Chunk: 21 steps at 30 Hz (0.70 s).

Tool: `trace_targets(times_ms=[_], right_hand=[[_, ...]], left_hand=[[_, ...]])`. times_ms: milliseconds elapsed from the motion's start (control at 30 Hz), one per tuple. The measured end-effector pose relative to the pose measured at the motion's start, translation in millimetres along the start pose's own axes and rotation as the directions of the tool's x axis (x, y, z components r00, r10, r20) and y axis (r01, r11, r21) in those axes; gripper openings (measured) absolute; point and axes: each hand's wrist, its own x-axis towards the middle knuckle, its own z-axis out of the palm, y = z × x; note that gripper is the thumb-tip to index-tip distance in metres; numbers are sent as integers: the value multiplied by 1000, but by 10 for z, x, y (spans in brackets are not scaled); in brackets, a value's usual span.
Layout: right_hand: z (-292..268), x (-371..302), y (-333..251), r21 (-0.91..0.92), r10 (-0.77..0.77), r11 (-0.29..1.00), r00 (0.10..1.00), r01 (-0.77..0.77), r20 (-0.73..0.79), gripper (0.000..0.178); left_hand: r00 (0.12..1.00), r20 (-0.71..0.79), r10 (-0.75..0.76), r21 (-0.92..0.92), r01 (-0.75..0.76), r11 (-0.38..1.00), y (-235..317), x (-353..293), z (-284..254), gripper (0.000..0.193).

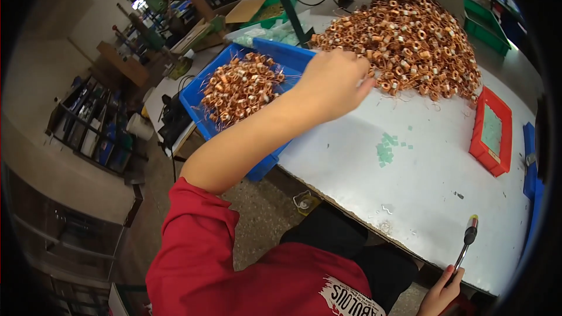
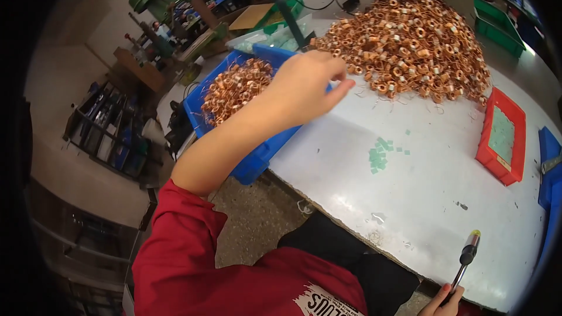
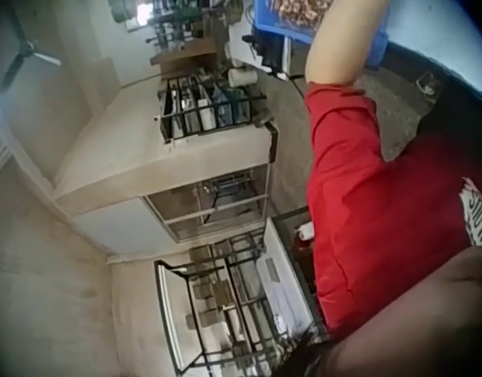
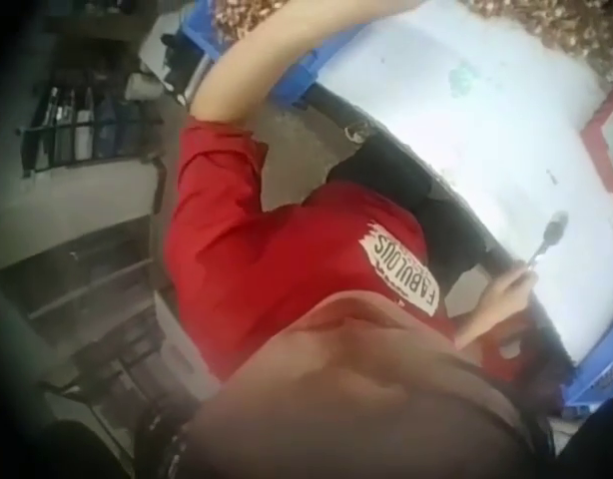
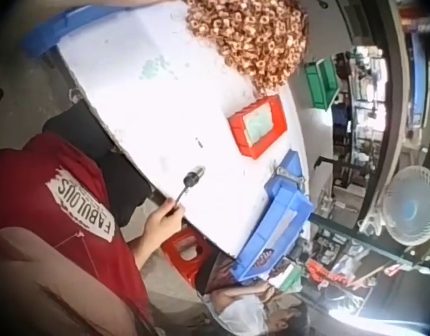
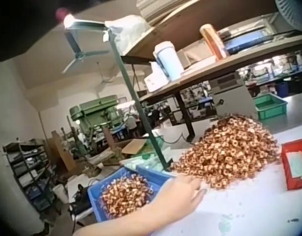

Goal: The recorder is assembling and tapping copper coils with wires at a factory workstation.

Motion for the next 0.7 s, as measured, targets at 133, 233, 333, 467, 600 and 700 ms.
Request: trace_targets(times_ms=[133, 233, 333, 467, 600, 700], right_hand=[[-16, 30, 184, -43, 32, 999, 998, -34, -52, 29], [-156, 25, 169, -126, 52, 990, 996, -60, -68, 27], [-235, 115, 73, -185, 107, 975, 989, -125, -104, 27], [-259, 180, 170, -197, 141, 966, 978, -170, -151, 28], [-249, 215, 224, -231, 156, 953, 972, -195, -178, 30], [-237, 235, 234, -267, 132, 947, 973, -180, -190, 31]], left_hand=[[969, 71, 239, 152, -247, 957, 185, 324, 277, 21], [953, 301, 29, 234, -103, 967, 111, 515, 374, 24], [965, 262, -25, 216, -33, 976, -188, 622, 515, 25], [938, 333, -92, 133, 49, 990, -272, 623, 712, 20], [915, 389, -106, 30, 102, 994, -311, 542, 978, 15], [940, 332, -73, -92, 109, 990, -288, 483, 1261, 11]])
